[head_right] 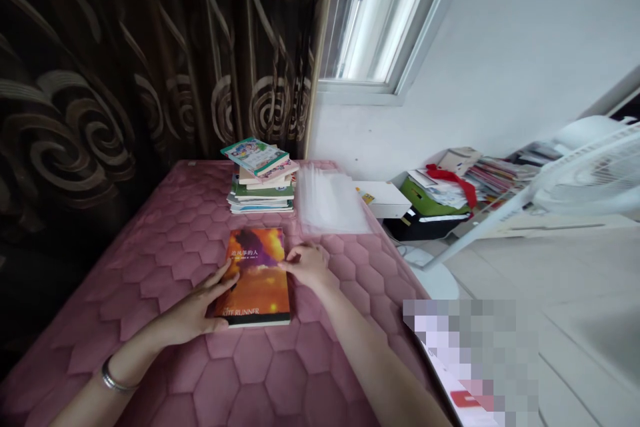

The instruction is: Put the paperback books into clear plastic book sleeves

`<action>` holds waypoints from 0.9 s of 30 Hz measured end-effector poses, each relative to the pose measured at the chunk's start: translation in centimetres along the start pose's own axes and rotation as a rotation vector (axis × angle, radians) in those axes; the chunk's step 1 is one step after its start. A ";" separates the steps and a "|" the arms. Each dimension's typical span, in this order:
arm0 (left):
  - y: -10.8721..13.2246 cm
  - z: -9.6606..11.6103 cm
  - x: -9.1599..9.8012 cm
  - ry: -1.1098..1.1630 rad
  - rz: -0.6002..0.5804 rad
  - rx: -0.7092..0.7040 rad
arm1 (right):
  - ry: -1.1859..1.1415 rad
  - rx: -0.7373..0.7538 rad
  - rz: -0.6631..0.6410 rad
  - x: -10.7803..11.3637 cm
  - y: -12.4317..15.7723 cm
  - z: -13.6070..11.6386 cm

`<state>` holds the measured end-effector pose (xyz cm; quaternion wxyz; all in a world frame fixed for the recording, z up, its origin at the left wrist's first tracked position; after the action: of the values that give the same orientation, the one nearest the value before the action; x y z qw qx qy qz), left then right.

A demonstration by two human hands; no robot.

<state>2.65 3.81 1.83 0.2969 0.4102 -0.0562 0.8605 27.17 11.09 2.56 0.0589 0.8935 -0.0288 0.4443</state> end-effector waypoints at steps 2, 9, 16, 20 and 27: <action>0.0 0.0 0.0 -0.001 -0.005 0.012 | -0.003 -0.028 0.016 0.1 -3.0 -0.5; 0.0 0.8 0.3 -0.016 -0.020 0.019 | -0.048 -0.094 0.061 -0.3 -8.0 -2.2; -0.1 2.4 1.2 -0.171 0.006 0.065 | -0.307 -0.178 -0.066 -1.4 -4.2 -1.2; -2.3 5.8 0.6 -0.308 0.061 0.021 | -0.523 -0.301 -0.242 -1.9 -0.9 0.1; -6.1 8.6 -3.9 -0.434 0.232 -0.031 | -0.786 -0.407 -0.450 -2.2 2.4 0.7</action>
<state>13.70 4.05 3.65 0.1831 0.5717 -0.1786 0.7796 26.17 8.57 0.62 0.3114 0.9478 0.0586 0.0352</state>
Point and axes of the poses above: each hand's wrist, its own y-axis away from the middle knuckle, its own x-axis out of the back of the hand, z = x × y, the point moved 8 cm from there along -y, towards the middle knuckle, and after that the axes turned 5 degrees about -x, right-handed, at the moved point
